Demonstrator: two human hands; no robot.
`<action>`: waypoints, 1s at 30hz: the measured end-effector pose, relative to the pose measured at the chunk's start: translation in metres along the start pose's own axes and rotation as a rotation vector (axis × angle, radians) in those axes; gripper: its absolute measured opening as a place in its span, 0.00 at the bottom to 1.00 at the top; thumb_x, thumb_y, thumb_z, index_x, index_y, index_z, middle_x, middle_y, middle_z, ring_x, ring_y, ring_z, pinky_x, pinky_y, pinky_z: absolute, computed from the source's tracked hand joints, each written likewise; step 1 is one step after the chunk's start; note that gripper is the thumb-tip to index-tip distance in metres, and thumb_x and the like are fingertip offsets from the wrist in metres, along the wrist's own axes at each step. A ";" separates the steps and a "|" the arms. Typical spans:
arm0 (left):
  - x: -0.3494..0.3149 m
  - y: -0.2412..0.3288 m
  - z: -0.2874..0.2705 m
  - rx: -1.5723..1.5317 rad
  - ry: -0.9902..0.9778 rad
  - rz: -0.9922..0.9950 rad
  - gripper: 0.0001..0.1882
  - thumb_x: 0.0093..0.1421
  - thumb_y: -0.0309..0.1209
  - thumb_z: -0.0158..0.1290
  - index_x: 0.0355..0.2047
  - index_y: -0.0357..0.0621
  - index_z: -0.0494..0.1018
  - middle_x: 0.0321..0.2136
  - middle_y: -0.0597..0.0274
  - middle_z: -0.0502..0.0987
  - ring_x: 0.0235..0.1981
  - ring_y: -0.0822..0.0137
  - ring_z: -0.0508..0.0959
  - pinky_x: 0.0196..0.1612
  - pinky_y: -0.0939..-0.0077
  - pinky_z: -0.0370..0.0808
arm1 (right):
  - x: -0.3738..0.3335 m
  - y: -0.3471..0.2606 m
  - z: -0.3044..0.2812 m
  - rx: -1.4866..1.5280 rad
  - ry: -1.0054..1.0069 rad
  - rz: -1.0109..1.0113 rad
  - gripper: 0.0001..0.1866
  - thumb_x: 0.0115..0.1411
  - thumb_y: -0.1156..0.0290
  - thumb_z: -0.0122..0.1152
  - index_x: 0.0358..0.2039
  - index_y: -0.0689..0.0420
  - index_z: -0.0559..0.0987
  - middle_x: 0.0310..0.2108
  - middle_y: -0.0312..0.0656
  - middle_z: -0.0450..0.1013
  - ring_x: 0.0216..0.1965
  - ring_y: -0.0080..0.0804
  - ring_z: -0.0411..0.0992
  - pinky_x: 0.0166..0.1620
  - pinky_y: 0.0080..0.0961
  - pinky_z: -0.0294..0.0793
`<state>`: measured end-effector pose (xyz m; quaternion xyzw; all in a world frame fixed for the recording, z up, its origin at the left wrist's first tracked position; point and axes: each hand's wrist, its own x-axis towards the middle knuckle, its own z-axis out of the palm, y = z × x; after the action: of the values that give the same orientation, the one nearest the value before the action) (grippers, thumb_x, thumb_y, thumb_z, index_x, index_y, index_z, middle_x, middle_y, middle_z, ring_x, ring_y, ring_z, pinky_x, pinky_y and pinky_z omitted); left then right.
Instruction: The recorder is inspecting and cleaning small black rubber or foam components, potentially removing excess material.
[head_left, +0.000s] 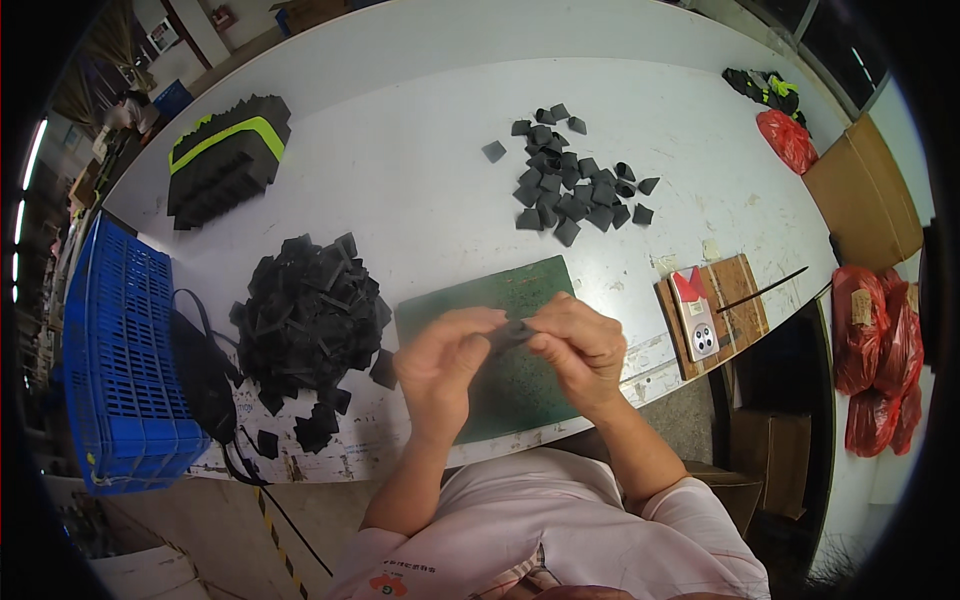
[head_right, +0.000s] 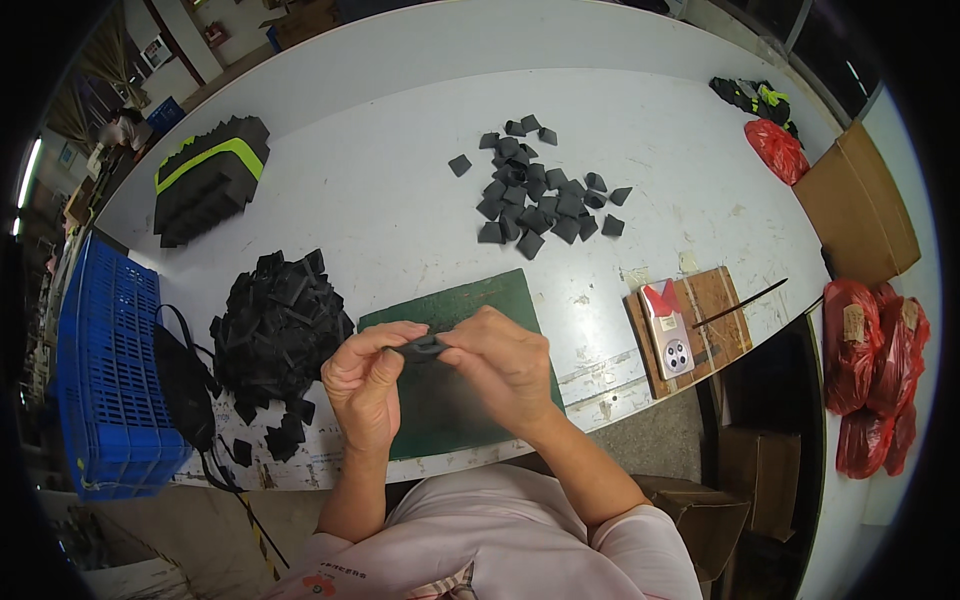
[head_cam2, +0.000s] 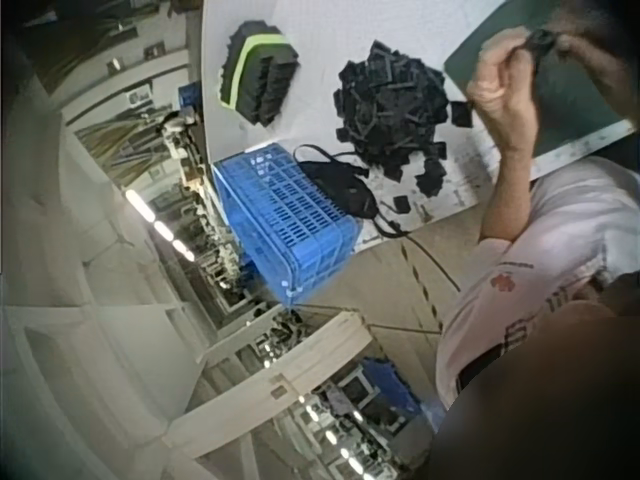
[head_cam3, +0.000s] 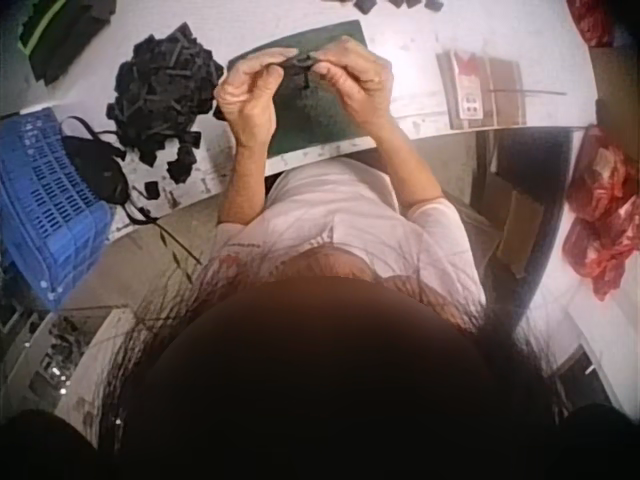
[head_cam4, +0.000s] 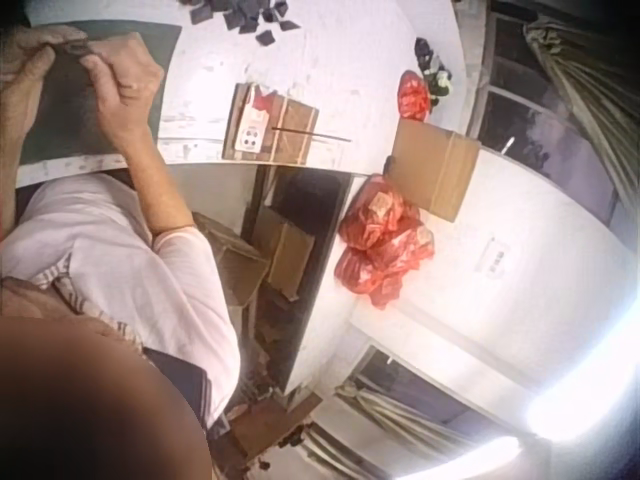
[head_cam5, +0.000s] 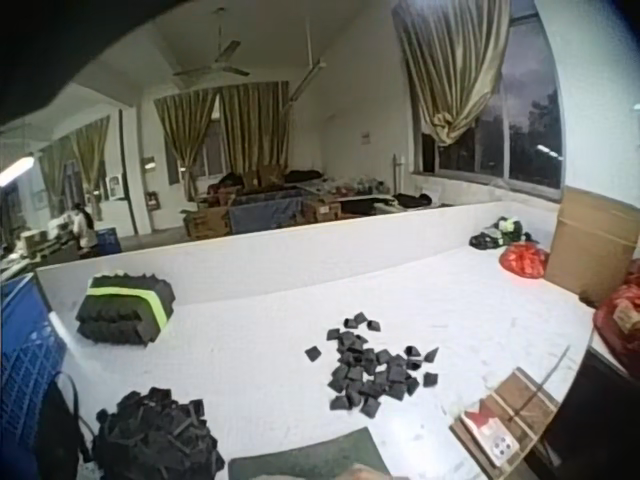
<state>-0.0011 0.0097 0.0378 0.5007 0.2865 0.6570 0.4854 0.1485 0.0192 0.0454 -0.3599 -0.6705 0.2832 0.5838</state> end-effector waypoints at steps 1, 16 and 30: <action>0.001 0.003 0.001 -0.002 0.003 -0.001 0.07 0.53 0.20 0.47 0.33 0.32 0.71 0.34 0.51 0.74 0.37 0.65 0.73 0.43 0.75 0.67 | 0.000 0.002 0.000 0.124 0.016 0.033 0.08 0.42 0.79 0.62 0.26 0.62 0.77 0.21 0.41 0.71 0.22 0.31 0.68 0.24 0.21 0.67; -0.015 -0.023 -0.007 -0.299 0.161 -0.213 0.07 0.51 0.21 0.49 0.32 0.32 0.72 0.32 0.55 0.74 0.33 0.71 0.71 0.38 0.80 0.65 | -0.005 0.003 0.009 -0.261 -0.061 -0.089 0.05 0.45 0.81 0.60 0.25 0.61 0.75 0.20 0.40 0.69 0.21 0.30 0.66 0.24 0.20 0.66; -0.066 -0.057 -0.087 1.286 0.570 -0.217 0.19 0.52 0.26 0.49 0.45 0.35 0.63 0.39 0.50 0.68 0.39 0.57 0.70 0.40 0.68 0.67 | 0.021 0.006 -0.022 -0.112 0.209 0.415 0.16 0.58 0.63 0.49 0.25 0.64 0.75 0.15 0.35 0.67 0.16 0.16 0.61 0.20 0.14 0.58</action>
<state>-0.0609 -0.0214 -0.0657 0.4651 0.7816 0.4109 0.0625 0.1695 0.0385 0.0563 -0.5490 -0.5328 0.3206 0.5585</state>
